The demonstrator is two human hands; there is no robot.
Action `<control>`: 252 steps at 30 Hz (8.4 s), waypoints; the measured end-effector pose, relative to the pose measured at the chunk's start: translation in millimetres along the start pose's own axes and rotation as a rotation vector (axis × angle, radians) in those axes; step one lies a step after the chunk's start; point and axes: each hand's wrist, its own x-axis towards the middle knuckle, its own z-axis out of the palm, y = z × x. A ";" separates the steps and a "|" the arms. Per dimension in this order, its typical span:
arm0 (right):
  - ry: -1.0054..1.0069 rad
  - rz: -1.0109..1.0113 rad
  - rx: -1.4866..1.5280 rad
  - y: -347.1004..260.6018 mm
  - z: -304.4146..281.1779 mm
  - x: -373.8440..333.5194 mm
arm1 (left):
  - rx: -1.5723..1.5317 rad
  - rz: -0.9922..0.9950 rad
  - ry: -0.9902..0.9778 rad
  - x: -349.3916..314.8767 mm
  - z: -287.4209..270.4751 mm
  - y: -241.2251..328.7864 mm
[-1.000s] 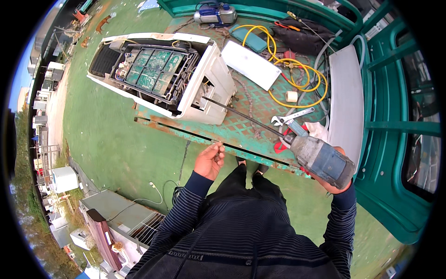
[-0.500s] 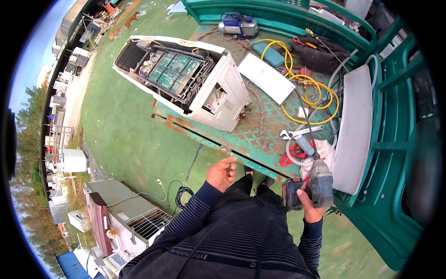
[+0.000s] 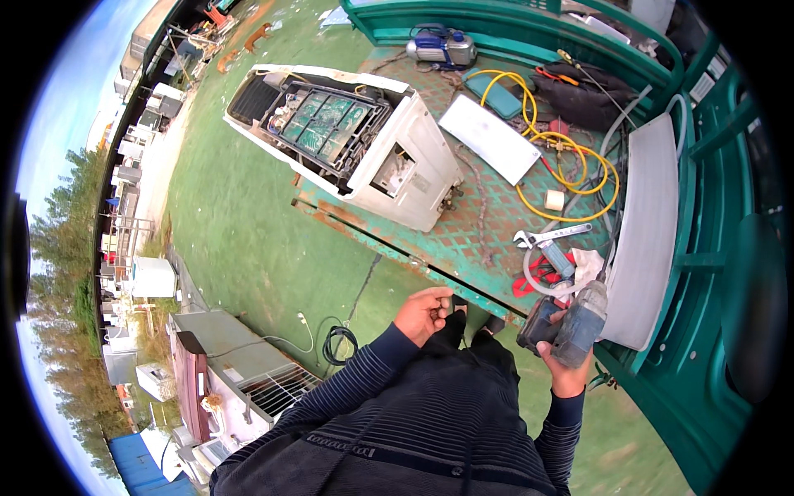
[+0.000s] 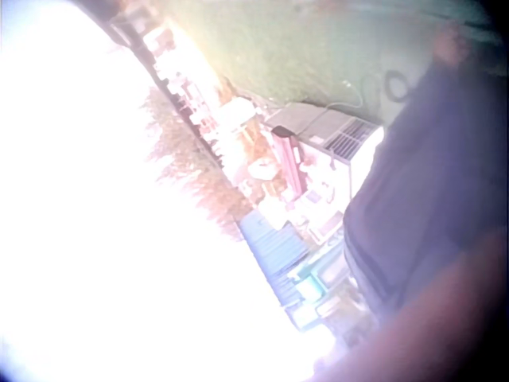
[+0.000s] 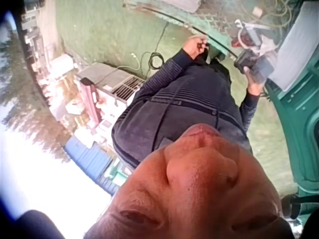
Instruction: The person uses a cordless drill to remove screws from the front grille of a white air conditioner unit. They then remove the grille, place a circuit board inside the unit, and reattach the front grille, securing it with screws.
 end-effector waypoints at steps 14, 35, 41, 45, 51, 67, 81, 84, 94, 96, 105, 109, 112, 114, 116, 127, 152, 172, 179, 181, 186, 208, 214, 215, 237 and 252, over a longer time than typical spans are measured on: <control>-0.094 0.127 0.130 33.0 -3.4 -11.7 | 0.011 -0.124 0.076 -19.0 -3.2 -9.2; -0.029 0.241 0.587 133.4 28.6 21.3 | 0.159 -0.153 0.088 -18.6 6.0 -8.3; -0.081 0.284 0.603 146.5 38.1 37.0 | 0.131 -0.130 0.110 -27.7 -14.3 -11.2; -0.094 0.282 0.600 163.6 41.7 56.4 | 0.109 -0.116 0.146 -33.0 -23.2 -15.8; -0.091 0.256 0.429 205.6 58.2 111.0 | 0.051 -0.142 0.113 -38.7 -10.3 -7.9; -0.077 0.305 -0.104 220.3 64.4 132.6 | 1.036 0.702 -0.533 -156.1 177.4 218.1; 0.134 0.468 -0.120 194.5 102.5 107.3 | 1.462 0.637 -0.870 -159.9 191.2 278.3; 0.120 0.488 -0.120 215.0 92.5 104.8 | 1.478 0.637 -0.906 -156.9 190.3 279.6; 0.196 0.359 -0.170 222.0 88.8 104.2 | 1.566 0.643 -0.912 -154.5 195.7 290.1; 0.229 0.335 -0.252 191.4 91.1 99.1 | 1.582 0.619 -0.895 -153.8 199.5 289.5; 0.319 -0.001 -0.295 110.4 122.6 116.7 | 1.624 0.586 -0.843 -144.9 207.5 293.6; 0.224 0.049 -0.199 100.3 132.7 144.1 | 1.644 0.557 -0.830 -140.7 215.7 292.9; 0.153 0.038 -0.114 102.1 141.9 184.5 | 1.643 0.531 -0.793 -133.7 218.8 297.1; 0.119 0.055 -0.051 106.2 150.6 216.5 | 1.648 0.511 -0.777 -126.7 221.9 300.4; 0.093 0.084 -0.001 117.3 156.6 248.0 | 1.645 0.490 -0.751 -120.3 224.4 303.6; 0.233 0.618 -0.074 181.7 157.9 411.2 | 1.408 0.247 -0.361 -90.4 186.4 322.9; 0.360 -0.285 -0.472 86.7 135.4 520.3 | 0.183 0.116 0.439 -108.1 -52.6 192.2; 0.124 -1.559 -1.009 -216.3 313.4 274.2 | 0.262 0.647 0.105 -32.6 -175.7 525.4; -0.133 -1.607 -1.142 -181.7 349.8 237.8 | 0.536 0.479 0.249 29.7 -184.5 607.3; -0.149 -1.580 -1.178 -174.3 354.0 233.2 | 0.624 0.412 0.156 47.3 -185.9 608.7; -0.150 -1.477 -1.245 -162.9 360.9 228.5 | 0.808 0.521 0.191 70.4 -178.2 601.0; -0.163 -0.885 -1.072 -143.4 362.2 202.6 | 1.199 0.962 0.282 132.6 -201.5 587.6; -0.137 -0.831 -1.095 -141.2 363.1 195.0 | 1.153 1.002 0.270 128.5 -196.1 581.8; -0.143 -0.811 -1.075 -139.8 361.6 193.1 | 1.149 0.992 0.254 128.9 -197.9 582.3; -0.101 -0.667 -1.049 -129.8 358.6 179.0 | 1.586 0.630 0.509 95.9 -200.0 608.8; -0.078 -0.703 -1.019 -124.1 359.9 177.4 | 1.211 0.889 0.318 95.3 -237.8 582.9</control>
